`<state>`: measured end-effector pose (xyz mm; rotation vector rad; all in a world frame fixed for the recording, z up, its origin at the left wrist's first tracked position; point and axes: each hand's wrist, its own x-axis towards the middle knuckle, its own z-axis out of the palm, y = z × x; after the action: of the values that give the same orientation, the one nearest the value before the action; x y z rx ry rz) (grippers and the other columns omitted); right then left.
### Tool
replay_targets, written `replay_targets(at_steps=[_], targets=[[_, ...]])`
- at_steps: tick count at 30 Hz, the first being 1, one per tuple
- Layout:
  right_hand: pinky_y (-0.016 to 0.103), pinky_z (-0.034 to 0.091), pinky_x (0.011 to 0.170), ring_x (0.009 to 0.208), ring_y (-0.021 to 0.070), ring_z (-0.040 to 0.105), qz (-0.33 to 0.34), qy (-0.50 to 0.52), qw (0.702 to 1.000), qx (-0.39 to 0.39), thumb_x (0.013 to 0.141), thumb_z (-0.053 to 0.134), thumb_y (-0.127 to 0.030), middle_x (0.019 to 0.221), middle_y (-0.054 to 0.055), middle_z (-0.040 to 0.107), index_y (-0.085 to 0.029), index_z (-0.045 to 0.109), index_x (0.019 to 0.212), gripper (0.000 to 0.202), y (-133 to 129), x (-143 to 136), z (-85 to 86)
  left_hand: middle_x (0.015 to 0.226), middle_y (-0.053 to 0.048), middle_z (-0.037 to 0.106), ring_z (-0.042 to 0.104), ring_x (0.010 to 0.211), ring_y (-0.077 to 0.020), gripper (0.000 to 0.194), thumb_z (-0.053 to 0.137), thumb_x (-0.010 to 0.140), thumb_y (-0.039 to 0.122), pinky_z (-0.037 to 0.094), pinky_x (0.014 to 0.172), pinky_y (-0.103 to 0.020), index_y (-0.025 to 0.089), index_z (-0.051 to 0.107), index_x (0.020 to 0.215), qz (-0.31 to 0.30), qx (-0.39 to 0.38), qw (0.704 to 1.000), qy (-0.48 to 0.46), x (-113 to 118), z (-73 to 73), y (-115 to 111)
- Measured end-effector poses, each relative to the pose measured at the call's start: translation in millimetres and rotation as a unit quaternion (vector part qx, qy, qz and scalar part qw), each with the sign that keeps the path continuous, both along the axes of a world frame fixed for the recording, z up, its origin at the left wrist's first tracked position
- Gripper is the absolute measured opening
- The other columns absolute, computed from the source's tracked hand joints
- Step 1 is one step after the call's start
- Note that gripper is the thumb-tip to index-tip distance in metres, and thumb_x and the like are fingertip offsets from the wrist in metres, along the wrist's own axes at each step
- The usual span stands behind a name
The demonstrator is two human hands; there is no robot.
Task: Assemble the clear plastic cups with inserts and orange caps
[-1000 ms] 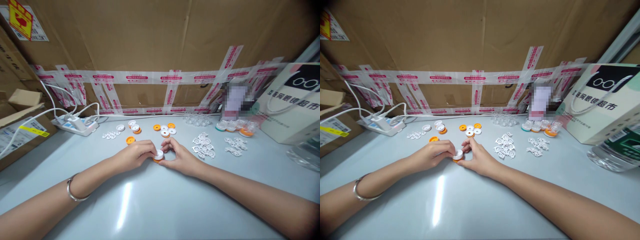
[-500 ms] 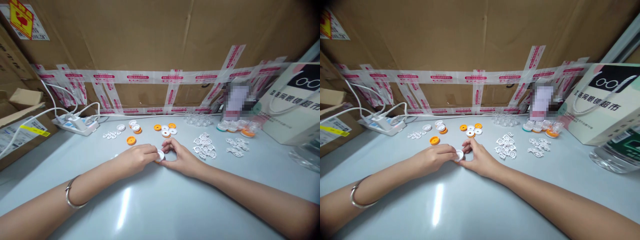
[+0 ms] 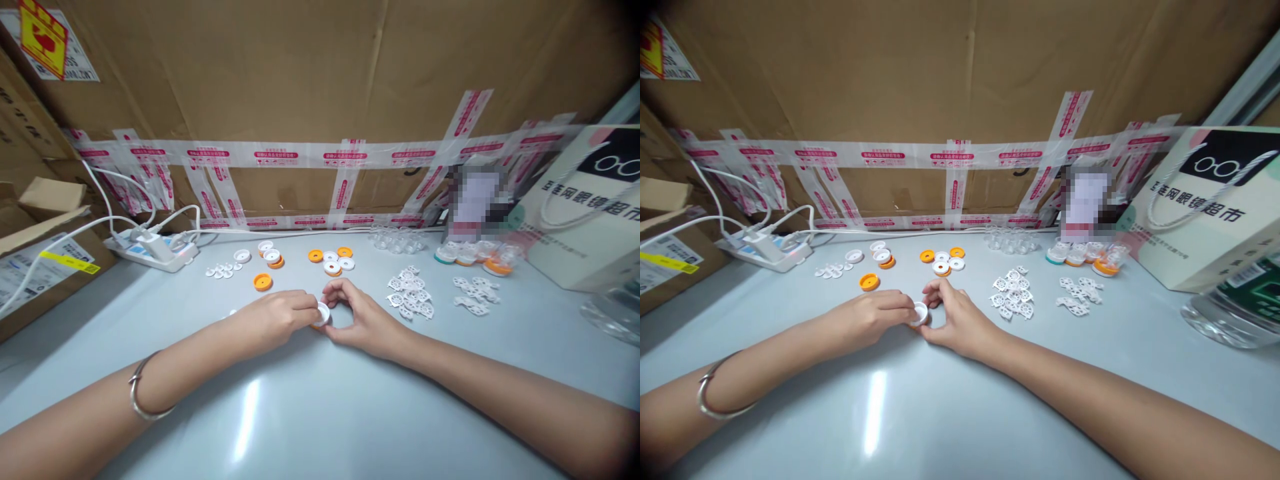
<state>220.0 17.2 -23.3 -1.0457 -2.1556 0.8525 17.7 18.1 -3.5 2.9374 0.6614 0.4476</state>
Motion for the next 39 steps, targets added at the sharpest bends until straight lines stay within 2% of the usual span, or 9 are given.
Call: replay_targets(at_steps=[14, 20, 23, 25, 27, 31, 34, 36, 39], targets=[[0.037, 0.043, 0.085, 0.088, 0.0176, 0.056, 0.012, 0.002, 1.000, -0.002, 0.069, 0.064, -0.028, 0.093, 0.005, 0.057, -0.020, 0.038, 0.101, 0.042, 1, 1, 0.6, 0.092, -0.008, 0.062, 0.054, 0.084, -0.0179, 0.032, 0.034, 0.085, 0.000, 0.043, 0.070, -0.027, 0.014, 0.057, 0.102, -0.058, 0.035, 0.996, 0.052, -5, 5.3, 8], [0.035, 0.043, 0.084, 0.088, 0.0172, 0.054, 0.022, -0.006, 1.000, 0.006, 0.068, 0.065, -0.025, 0.093, 0.004, 0.055, -0.021, 0.043, 0.096, 0.036, 0, 1, 1.9, 0.092, -0.007, 0.061, 0.055, 0.085, -0.0165, 0.030, 0.036, 0.085, 0.001, 0.045, 0.074, -0.026, 0.014, 0.057, 0.102, -0.034, 0.023, 0.998, 0.037, -6, 3.2, 5], [0.035, 0.043, 0.086, 0.091, 0.0175, 0.053, 0.031, -0.002, 1.000, 0.001, 0.066, 0.068, -0.027, 0.096, 0.003, 0.055, -0.022, 0.044, 0.098, 0.040, -2, 3, -0.1, 0.092, -0.008, 0.061, 0.056, 0.086, -0.0158, 0.025, 0.040, 0.087, 0.005, 0.047, 0.077, -0.026, 0.014, 0.058, 0.101, -0.016, 0.012, 0.999, 0.026, -7, 1.5, 4], [0.034, 0.044, 0.084, 0.092, 0.0174, 0.054, 0.027, 0.017, 0.999, -0.010, 0.067, 0.068, -0.029, 0.100, 0.004, 0.055, -0.022, 0.045, 0.100, 0.041, -1, 5, 4.0, 0.092, -0.008, 0.061, 0.057, 0.086, -0.0157, 0.023, 0.040, 0.088, 0.007, 0.047, 0.077, -0.027, 0.014, 0.060, 0.098, -0.014, 0.010, 1.000, 0.015, -8, 2.0, 4], [0.033, 0.044, 0.082, 0.091, 0.0170, 0.055, 0.005, 0.030, 0.999, -0.009, 0.070, 0.066, -0.031, 0.101, 0.004, 0.056, -0.022, 0.048, 0.099, 0.036, 3, 12, 18.0, 0.093, -0.009, 0.061, 0.058, 0.086, -0.0155, 0.022, 0.040, 0.090, 0.011, 0.048, 0.077, -0.026, 0.014, 0.061, 0.097, -0.017, 0.003, 1.000, -0.010, -9, 4.6, 2], [0.031, 0.043, 0.075, 0.081, 0.0156, 0.056, -0.097, 0.024, 0.994, 0.045, 0.078, 0.058, -0.038, 0.087, 0.003, 0.062, -0.020, 0.057, 0.084, 0.019, 19, 51, 70.8, 0.093, -0.010, 0.061, 0.058, 0.086, -0.0149, 0.022, 0.040, 0.091, 0.016, 0.048, 0.076, -0.026, 0.013, 0.061, 0.097, -0.007, -0.014, 0.999, -0.051, -10, 13.3, -1], [0.027, 0.042, 0.065, 0.074, 0.0139, 0.056, -0.175, -0.026, 0.984, -0.004, 0.079, 0.056, -0.041, 0.081, 0.005, 0.062, -0.019, 0.058, 0.083, 0.023, 31, 106, 101.2, 0.095, -0.009, 0.060, 0.057, 0.086, -0.0147, 0.022, 0.040, 0.091, 0.016, 0.048, 0.077, -0.026, 0.014, 0.060, 0.098, 0.007, -0.009, 0.998, -0.054, -13, 17.6, -1], [0.026, 0.039, 0.056, 0.066, 0.0133, 0.054, -0.211, -0.145, 0.965, -0.061, 0.079, 0.054, -0.041, 0.075, 0.005, 0.062, -0.018, 0.060, 0.080, 0.024, 37, 144, 105.3, 0.096, -0.009, 0.059, 0.056, 0.087, -0.0148, 0.020, 0.041, 0.091, 0.017, 0.047, 0.079, -0.027, 0.015, 0.059, 0.099, 0.018, 0.000, 0.998, -0.058, -16, 18.8, 0], [0.026, 0.038, 0.058, 0.066, 0.0137, 0.055, -0.137, -0.279, 0.941, -0.134, 0.078, 0.055, -0.033, 0.074, 0.006, 0.064, -0.018, 0.064, 0.078, 0.018, 42, 184, 94.2, 0.095, -0.009, 0.059, 0.056, 0.088, -0.0153, 0.019, 0.042, 0.091, 0.017, 0.047, 0.079, -0.027, 0.014, 0.059, 0.099, 0.026, 0.011, 0.998, -0.063, -20, 19.3, 1]])
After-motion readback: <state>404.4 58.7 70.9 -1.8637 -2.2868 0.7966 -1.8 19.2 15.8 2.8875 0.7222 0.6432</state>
